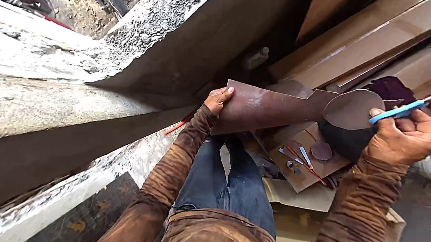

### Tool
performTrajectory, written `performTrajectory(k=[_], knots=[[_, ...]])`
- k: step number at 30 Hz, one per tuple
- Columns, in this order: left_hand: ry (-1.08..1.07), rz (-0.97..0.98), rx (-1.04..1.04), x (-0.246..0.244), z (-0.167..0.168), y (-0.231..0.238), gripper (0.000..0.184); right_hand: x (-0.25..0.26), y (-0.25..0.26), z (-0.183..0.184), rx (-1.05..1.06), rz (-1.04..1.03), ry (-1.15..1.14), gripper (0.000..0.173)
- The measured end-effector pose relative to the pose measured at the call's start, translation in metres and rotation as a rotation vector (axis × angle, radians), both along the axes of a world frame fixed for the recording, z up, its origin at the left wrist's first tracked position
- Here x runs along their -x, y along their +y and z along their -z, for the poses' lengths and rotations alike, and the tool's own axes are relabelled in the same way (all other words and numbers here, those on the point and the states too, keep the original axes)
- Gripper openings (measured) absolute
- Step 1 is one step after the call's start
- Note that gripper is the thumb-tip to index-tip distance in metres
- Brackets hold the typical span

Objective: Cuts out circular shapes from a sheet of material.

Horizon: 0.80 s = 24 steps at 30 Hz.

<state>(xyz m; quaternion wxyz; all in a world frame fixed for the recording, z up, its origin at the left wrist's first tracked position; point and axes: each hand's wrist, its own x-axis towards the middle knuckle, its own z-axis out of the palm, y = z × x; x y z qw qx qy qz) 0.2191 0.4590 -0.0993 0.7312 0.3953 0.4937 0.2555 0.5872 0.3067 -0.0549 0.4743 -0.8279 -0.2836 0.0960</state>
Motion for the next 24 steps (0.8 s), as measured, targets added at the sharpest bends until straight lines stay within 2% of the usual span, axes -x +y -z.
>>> performTrajectory(k=[2,5,7,9,11,13,15,17,19,22,24], knots=[[-0.05,-0.01,0.047,0.006,0.001,-0.006,0.035,0.014,-0.017,-0.008,-0.111,0.054,0.046,0.057],[-0.136,-0.289,0.228,0.001,0.011,-0.007,0.033,0.032,-0.034,-0.012,-0.285,0.157,0.175,0.046],[-0.116,-0.509,0.328,-0.001,0.006,-0.013,0.035,0.047,-0.035,-0.012,-0.389,0.147,0.421,0.029],[-0.132,-0.734,0.405,-0.005,0.0,-0.023,0.036,0.072,-0.023,-0.008,-0.37,0.061,0.629,0.022],[-0.243,-0.96,0.425,-0.005,0.014,-0.034,0.036,0.111,0.0,0.005,-0.324,-0.034,0.809,0.022],[-0.303,-1.042,0.401,-0.003,0.025,-0.044,0.035,0.16,0.023,0.021,-0.273,-0.093,0.956,0.022],[-0.287,-1.034,0.409,0.002,0.033,-0.056,0.034,0.206,0.04,0.041,-0.218,-0.124,1.034,0.029],[-0.269,-1.024,0.403,0.008,0.037,-0.066,0.03,0.239,0.052,0.064,-0.139,-0.188,0.99,0.04],[-0.319,-1.077,0.377,0.016,0.037,-0.075,0.027,0.259,0.054,0.083,-0.037,-0.242,0.846,0.044],[-0.394,-1.087,0.355,0.033,0.039,-0.075,0.028,0.268,0.052,0.087,0.088,-0.312,0.605,0.046],[-0.447,-1.039,0.331,0.041,0.037,-0.078,0.03,0.27,0.05,0.09,0.096,-0.31,0.568,0.047]])
